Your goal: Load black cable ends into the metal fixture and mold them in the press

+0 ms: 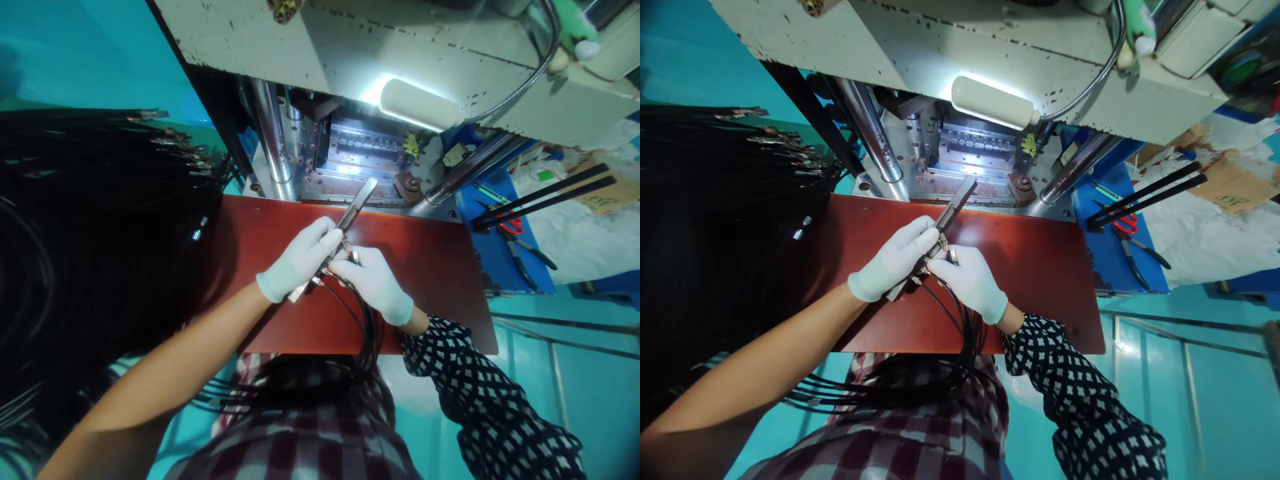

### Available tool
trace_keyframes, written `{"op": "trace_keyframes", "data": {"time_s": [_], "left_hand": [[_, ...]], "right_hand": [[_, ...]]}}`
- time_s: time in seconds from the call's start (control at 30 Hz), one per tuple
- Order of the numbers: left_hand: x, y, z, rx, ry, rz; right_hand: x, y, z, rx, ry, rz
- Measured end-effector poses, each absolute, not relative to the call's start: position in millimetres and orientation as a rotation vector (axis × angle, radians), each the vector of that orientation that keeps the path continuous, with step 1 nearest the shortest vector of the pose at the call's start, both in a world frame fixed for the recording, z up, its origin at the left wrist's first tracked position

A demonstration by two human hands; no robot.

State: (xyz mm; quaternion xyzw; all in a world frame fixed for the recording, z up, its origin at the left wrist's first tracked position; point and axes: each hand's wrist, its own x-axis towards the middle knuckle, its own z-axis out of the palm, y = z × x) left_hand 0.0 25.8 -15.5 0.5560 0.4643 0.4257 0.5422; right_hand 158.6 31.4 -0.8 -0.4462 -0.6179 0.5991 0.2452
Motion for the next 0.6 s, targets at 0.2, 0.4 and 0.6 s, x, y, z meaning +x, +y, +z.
{"op": "trace_keyframes", "data": {"time_s": [0.2, 0.4, 0.6], "left_hand": [[1.1, 23.5, -17.0, 1.455, 1.292, 0.985], [-2.8, 26.4, -15.2, 1.183, 1.008, 1.054], [-7.7, 31.1, -17.3, 1.216, 0.945, 1.027]], "right_hand": [[158.1, 22.0, -9.1, -1.292, -1.73, 1.486], [162.5, 16.0, -10.8, -1.231, -1.428, 1.461], [164.2, 21.8, 1.5, -1.296, -1.498, 1.449]]}}
